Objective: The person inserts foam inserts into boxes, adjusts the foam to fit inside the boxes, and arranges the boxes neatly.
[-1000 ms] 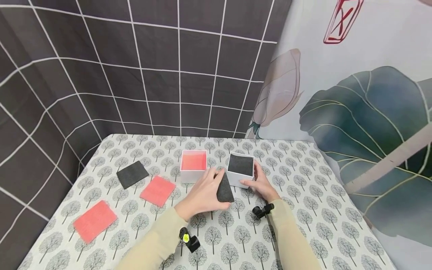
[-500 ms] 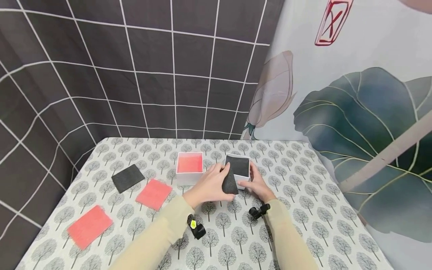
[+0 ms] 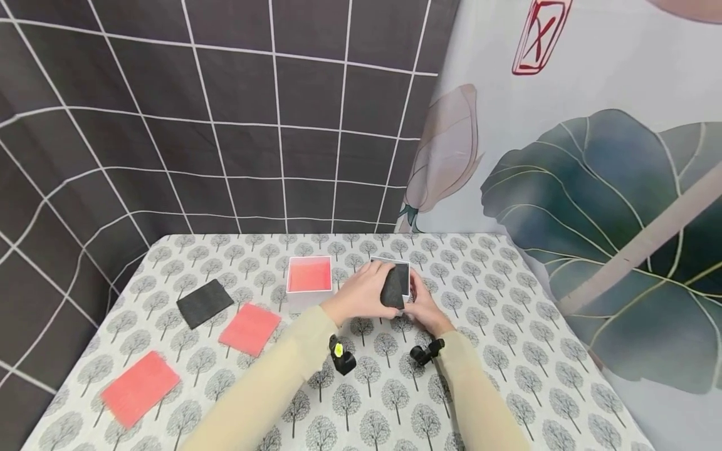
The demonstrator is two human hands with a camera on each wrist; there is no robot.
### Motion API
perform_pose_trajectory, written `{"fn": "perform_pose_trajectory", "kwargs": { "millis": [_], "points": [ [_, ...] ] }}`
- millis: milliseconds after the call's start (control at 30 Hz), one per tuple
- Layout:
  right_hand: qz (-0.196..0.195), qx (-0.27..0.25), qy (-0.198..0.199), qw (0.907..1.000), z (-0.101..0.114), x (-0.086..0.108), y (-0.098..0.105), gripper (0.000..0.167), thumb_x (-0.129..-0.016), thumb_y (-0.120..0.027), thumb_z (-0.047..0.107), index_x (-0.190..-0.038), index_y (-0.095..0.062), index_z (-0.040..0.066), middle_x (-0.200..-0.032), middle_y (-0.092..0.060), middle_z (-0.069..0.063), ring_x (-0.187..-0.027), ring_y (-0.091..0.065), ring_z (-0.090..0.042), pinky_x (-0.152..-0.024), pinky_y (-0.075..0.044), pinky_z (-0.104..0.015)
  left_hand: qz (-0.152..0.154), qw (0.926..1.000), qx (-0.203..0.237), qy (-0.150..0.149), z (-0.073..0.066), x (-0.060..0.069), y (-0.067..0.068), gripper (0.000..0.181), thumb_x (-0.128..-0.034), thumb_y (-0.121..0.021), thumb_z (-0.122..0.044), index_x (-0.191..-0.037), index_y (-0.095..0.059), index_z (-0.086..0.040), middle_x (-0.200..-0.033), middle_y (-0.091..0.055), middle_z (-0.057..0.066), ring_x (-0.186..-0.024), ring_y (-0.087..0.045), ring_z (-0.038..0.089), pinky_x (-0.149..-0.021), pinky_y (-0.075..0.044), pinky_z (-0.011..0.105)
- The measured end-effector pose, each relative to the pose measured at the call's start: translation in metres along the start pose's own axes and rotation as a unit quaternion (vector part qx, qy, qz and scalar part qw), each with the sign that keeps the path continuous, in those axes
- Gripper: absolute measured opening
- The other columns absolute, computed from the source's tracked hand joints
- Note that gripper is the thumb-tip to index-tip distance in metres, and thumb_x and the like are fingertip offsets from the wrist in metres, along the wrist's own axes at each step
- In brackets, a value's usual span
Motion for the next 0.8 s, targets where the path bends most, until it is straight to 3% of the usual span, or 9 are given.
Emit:
{"fn": "perform_pose_trajectory", "kwargs": {
  "millis": [133,300,433,567,800],
  "points": [
    [0.007,-0.002,0.007,0.9999,0.002,-0.001,-0.001,0.1,-0.067,-0.068,-0.006,-0.148,-0.012,0.008,-0.152,-0.013,-0.016,-0.139,-0.007,-0.032,-0.112,-0.004,-0.048,0.015,0.9996,0.014,0.018,0.001,-0.01,0.0,0.092,-0.0623,-0.078,-0.047,-0.137,-0.039,-0.01,-0.126,-0.045,0.008,-0.112,-0.043,0.02,-0.092,-0.045,0.036],
    [0.013,-0.006,0.004,0.9999,0.001,-0.002,0.002,0.099,-0.068,-0.074,0.0,-0.148,-0.017,0.015,-0.151,-0.021,-0.012,-0.137,-0.019,-0.03,-0.111,-0.011,-0.049,0.035,0.9985,0.027,0.032,-0.001,-0.019,0.003,0.094,-0.0641,-0.078,-0.044,-0.141,-0.036,-0.01,-0.131,-0.041,0.009,-0.118,-0.039,0.022,-0.092,-0.044,0.038],
    [0.017,-0.001,0.0,0.9999,0.003,-0.003,0.003,0.096,-0.069,-0.078,0.005,-0.147,-0.023,0.02,-0.148,-0.029,-0.008,-0.134,-0.024,-0.027,-0.109,-0.014,-0.052,0.051,0.9983,-0.001,0.029,0.001,-0.027,0.005,0.093,-0.0688,-0.075,-0.043,-0.143,-0.033,-0.006,-0.134,-0.041,0.011,-0.118,-0.037,0.025,-0.094,-0.042,0.037],
    [0.017,0.006,-0.008,0.9998,0.004,-0.003,0.003,0.096,-0.07,-0.079,0.009,-0.147,-0.023,0.021,-0.149,-0.028,-0.006,-0.136,-0.022,-0.026,-0.109,-0.012,-0.053,0.071,0.9969,-0.021,0.027,0.003,-0.034,0.006,0.092,-0.0725,-0.073,-0.045,-0.143,-0.032,-0.003,-0.137,-0.04,0.013,-0.121,-0.035,0.028,-0.096,-0.04,0.039],
    [0.02,0.009,-0.014,0.9996,0.004,-0.003,0.001,0.098,-0.07,-0.079,0.008,-0.148,-0.021,0.019,-0.151,-0.024,-0.005,-0.136,-0.021,-0.024,-0.111,-0.014,-0.047,0.114,0.993,-0.018,0.024,0.007,-0.038,0.003,0.092,-0.0755,-0.071,-0.049,-0.143,-0.031,-0.001,-0.142,-0.036,0.013,-0.132,-0.029,0.028,-0.113,-0.014,0.043]
  ]
}}
Point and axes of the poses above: each hand's wrist, its own x-axis away from the middle knuckle, its own y-axis out of the back of the hand, z = x × y, the point moved 1 cm from there along -x, towards the middle knuckle
